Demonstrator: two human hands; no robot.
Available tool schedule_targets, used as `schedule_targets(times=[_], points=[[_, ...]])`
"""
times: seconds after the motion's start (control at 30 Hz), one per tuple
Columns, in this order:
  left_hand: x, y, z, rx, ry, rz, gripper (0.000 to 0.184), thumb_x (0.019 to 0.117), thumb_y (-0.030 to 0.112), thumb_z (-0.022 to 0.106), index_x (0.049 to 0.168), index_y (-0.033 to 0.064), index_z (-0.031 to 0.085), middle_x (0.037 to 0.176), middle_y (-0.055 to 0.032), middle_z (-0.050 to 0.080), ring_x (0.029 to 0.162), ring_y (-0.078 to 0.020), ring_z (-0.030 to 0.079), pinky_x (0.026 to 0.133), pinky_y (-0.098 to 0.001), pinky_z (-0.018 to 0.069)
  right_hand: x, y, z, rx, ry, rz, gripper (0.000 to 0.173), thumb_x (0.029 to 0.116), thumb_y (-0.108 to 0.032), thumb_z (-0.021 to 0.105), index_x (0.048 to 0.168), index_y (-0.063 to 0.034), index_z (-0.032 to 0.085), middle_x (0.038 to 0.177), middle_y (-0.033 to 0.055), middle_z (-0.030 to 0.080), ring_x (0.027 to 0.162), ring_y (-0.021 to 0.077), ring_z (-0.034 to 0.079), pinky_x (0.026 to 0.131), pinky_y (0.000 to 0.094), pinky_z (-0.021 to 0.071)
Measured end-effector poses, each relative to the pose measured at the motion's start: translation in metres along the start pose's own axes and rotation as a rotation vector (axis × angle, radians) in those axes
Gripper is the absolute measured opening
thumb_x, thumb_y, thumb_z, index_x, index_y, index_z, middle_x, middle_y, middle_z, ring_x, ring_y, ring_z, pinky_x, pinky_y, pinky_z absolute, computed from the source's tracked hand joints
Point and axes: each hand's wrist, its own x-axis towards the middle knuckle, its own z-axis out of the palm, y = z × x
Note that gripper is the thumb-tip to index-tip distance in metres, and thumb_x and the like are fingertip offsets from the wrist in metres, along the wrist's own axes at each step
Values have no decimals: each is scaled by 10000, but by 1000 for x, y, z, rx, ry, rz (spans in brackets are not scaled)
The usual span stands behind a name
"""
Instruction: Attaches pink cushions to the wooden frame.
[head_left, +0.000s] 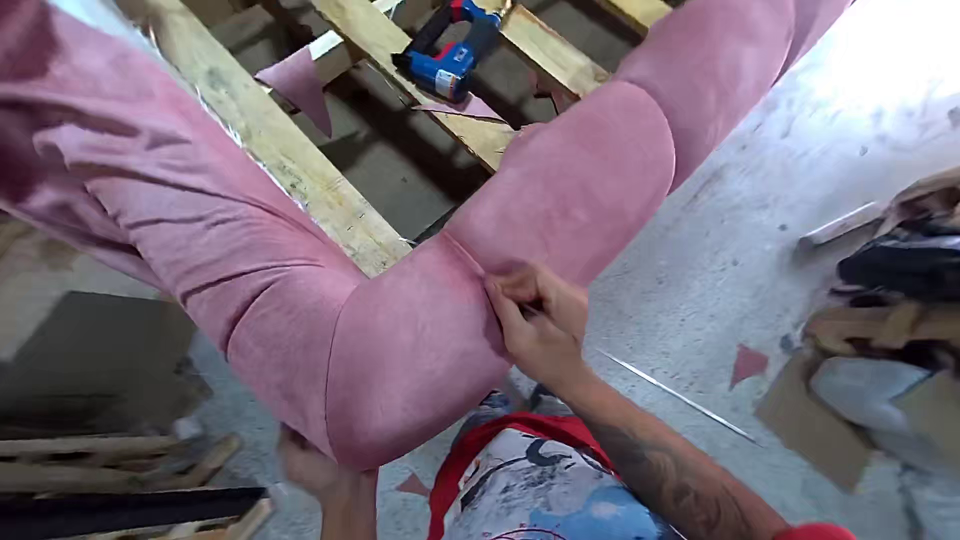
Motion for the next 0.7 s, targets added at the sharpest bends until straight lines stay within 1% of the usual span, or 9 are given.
schedule_targets(times=[0.03, 0.1, 0.13, 0.2, 0.27, 0.37, 0.47, 0.6, 0.7], points=[[14, 12, -2, 42, -140, 260, 448, 1109, 264, 224, 1366, 15, 494, 1244, -59, 644, 1128, -136, 632, 964, -357, 542, -22, 12, -7, 108, 65, 41, 133, 901, -29, 714, 801, -68, 636, 836, 54, 737, 674, 128, 700, 541, 273, 590], [15, 61, 18, 285, -413, 692, 468, 1114, 253, 330, 1503, 0, 394, 1534, -106, 471, 1409, -224, 455, 1166, -410, 391, -64, 42, -16, 379, 163, 143, 159, 894, -27, 750, 797, -53, 627, 805, 107, 717, 569, 187, 665, 465, 324, 583], [8, 84, 37, 456, -557, 859, 477, 1103, 274, 388, 1481, -14, 431, 1547, -155, 465, 1444, -300, 429, 1198, -482, 362, -82, 55, -17, 500, 189, 192, 159, 897, -29, 758, 808, -49, 628, 791, 125, 705, 544, 209, 650, 458, 348, 581], [-17, 112, 82, 926, -857, 1072, 489, 1084, 362, 443, 1434, 34, 540, 1507, -146, 525, 1413, -308, 484, 1174, -515, 410, -110, 79, -12, 651, 228, 255, 145, 908, -55, 763, 831, -62, 640, 788, 121, 708, 569, 218, 671, 505, 366, 605], [-34, 99, 117, 1290, -1110, 1235, 485, 1038, 414, 510, 1407, 112, 606, 1507, -123, 532, 1422, -312, 478, 1160, -533, 428, -129, 106, -12, 753, 269, 289, 142, 899, -45, 768, 827, -46, 646, 795, 129, 717, 609, 222, 696, 550, 375, 624], [-37, 69, 139, 1614, -1265, 1558, 569, 1041, 505, 378, 1489, 199, 549, 1592, -100, 450, 1506, -366, 340, 1204, -637, 250, -157, 137, 1, 784, 341, 424, 98, 876, -53, 769, 851, -54, 674, 808, 80, 739, 653, 178, 714, 589, 357, 631], [-42, 63, 150, 1676, -1328, 1659, 528, 1059, 479, 354, 1447, 219, 601, 1583, -100, 460, 1511, -355, 331, 1205, -645, 233, -180, 167, 25, 799, 452, 495, 105, 843, -16, 763, 894, -66, 686, 845, 36, 748, 715, 134, 720, 646, 337, 637], [-44, 72, 150, 1751, -1439, 1563, 590, 1038, 508, 372, 1487, 167, 545, 1615, -159, 373, 1526, -377, 276, 1229, -636, 204, -198, 221, 48, 854, 633, 593, 96, 895, -15, 738, 883, 5, 645, 822, 113, 747, 645, 217, 727, 604, 396, 649], [-21, 89, 173, 1702, -1665, 1472, 630, 1014, 584, 426, 1506, 201, 514, 1645, -112, 312, 1537, -324, 250, 1253, -551, 222, -188, 196, 16, 1065, 745, 551, 93, 901, -2, 735, 896, 7, 642, 846, 135, 740, 625, 229, 711, 565, 395, 636]])
